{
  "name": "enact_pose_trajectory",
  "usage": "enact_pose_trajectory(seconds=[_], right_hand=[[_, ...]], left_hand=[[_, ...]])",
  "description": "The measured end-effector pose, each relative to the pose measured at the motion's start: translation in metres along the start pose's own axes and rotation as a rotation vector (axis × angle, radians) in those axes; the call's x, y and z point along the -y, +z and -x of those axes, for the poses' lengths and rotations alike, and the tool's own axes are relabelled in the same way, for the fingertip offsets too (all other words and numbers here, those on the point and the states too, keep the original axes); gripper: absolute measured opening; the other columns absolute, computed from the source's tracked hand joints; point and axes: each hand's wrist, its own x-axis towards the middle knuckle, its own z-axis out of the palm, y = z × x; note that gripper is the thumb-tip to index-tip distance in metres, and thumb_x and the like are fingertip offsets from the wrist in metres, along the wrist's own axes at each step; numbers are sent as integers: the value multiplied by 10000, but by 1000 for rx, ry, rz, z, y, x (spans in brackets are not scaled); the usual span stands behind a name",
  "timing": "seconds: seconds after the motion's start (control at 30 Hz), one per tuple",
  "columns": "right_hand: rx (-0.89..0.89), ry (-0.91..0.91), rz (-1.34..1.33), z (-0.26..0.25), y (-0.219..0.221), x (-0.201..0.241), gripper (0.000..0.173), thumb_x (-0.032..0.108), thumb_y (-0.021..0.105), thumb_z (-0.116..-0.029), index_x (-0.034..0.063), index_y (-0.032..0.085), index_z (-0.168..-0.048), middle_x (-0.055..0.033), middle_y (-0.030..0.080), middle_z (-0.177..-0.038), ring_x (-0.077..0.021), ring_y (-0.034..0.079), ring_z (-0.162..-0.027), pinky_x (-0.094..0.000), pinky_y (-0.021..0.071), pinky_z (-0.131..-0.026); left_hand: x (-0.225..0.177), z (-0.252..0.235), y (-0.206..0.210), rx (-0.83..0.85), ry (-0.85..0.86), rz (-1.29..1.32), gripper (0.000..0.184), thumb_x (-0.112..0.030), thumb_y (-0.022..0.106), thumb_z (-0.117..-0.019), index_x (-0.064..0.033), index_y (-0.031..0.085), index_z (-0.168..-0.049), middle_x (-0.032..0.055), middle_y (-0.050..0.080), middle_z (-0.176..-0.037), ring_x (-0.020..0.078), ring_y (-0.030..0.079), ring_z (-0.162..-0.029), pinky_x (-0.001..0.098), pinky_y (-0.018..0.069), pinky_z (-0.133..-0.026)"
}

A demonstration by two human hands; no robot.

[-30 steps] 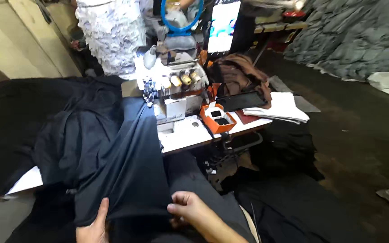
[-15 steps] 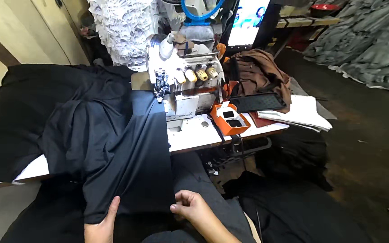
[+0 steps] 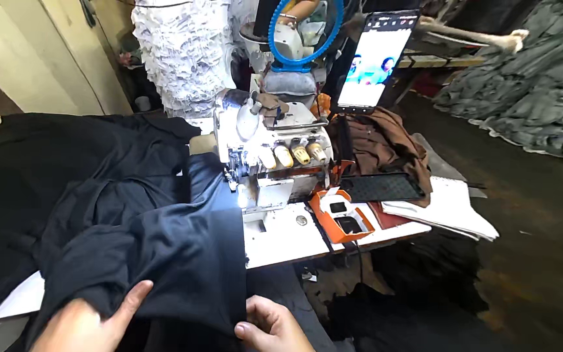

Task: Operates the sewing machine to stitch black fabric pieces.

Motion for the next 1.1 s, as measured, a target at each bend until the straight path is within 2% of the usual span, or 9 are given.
enact_pose_trajectory(seconds=[0.03, 0.1, 0.2, 0.27, 0.4, 0.57, 0.87, 1.0, 1.1], right_hand=[[-12, 1, 3, -8, -1, 4, 118, 50, 672, -942, -33, 684, -1024, -48, 710, -892, -70, 677, -773, -277, 585, -750], [-49, 6, -5, -23, -2, 8, 111, 56, 678, -933, -16, 695, -1016, -25, 711, -880, -56, 674, -761, -258, 582, -735], [-115, 13, -46, -43, -7, 12, 142, 48, 686, -922, -3, 695, -1054, -7, 721, -870, -55, 687, -758, -257, 596, -728], [-165, 0, -73, -56, -10, 15, 268, 49, 703, -910, -12, 653, -1167, -6, 723, -871, -69, 693, -752, -268, 604, -718], [-281, -142, 19, -86, -16, 28, 420, 53, 742, -877, 37, 534, -1241, 7, 714, -840, -67, 689, -706, -250, 590, -668], [-335, -454, 372, -123, -29, 40, 205, 119, 632, -959, 64, 754, -1115, -6, 744, -991, -12, 678, -800, -179, 577, -734], [-343, -426, 448, -123, -28, 46, 234, 169, 585, -987, 114, 780, -1104, 23, 759, -1017, 0, 692, -857, -191, 581, -786], [-311, -436, 413, -118, -29, 53, 206, 164, 604, -982, 100, 773, -1081, 22, 747, -974, 5, 674, -795, -181, 578, -739], [-343, -493, 442, -120, -31, 62, 202, 170, 610, -971, 81, 764, -1067, 15, 724, -951, 19, 644, -762, -155, 558, -704]], left_hand=[[-7, -18, -19, 216, -1, -72, 780, -583, 602, -954, 194, 642, -997, 391, 662, -970, 539, 661, -994, 710, 478, -880], [-29, -42, -33, 390, 133, -72, 543, -451, 605, -1005, 83, 701, -1029, 298, 695, -976, 477, 686, -942, 678, 513, -830], [-71, -53, 15, 86, 427, 170, 289, -241, 556, -1040, -54, 737, -1166, 106, 732, -1138, 201, 707, -1046, 405, 583, -919], [-83, -68, 70, -90, 509, 252, 357, -294, 505, -1046, -85, 731, -1226, 64, 718, -1258, 173, 657, -1214, 374, 526, -1049], [-81, -109, 119, -252, 447, 110, 391, -372, 524, -998, -123, 767, -1177, 46, 713, -1288, 243, 644, -1255, 491, 494, -1070], [-88, -155, 111, -70, 399, 32, 361, -300, 565, -1005, -65, 724, -1229, 105, 662, -1355, 274, 593, -1314, 509, 442, -1116], [-98, -217, 104, -75, 449, -29, 171, -129, 689, -942, -45, 741, -1082, 158, 672, -1153, 388, 622, -1103, 602, 496, -890], [-84, -212, 108, -202, 393, 221, 128, -91, 647, -984, -9, 712, -1059, 171, 691, -1081, 349, 664, -1040, 572, 518, -921], [-72, -182, 102, -374, 245, 484, 213, -106, 618, -1010, 57, 661, -1140, 187, 671, -1083, 230, 662, -972, 404, 547, -889]])
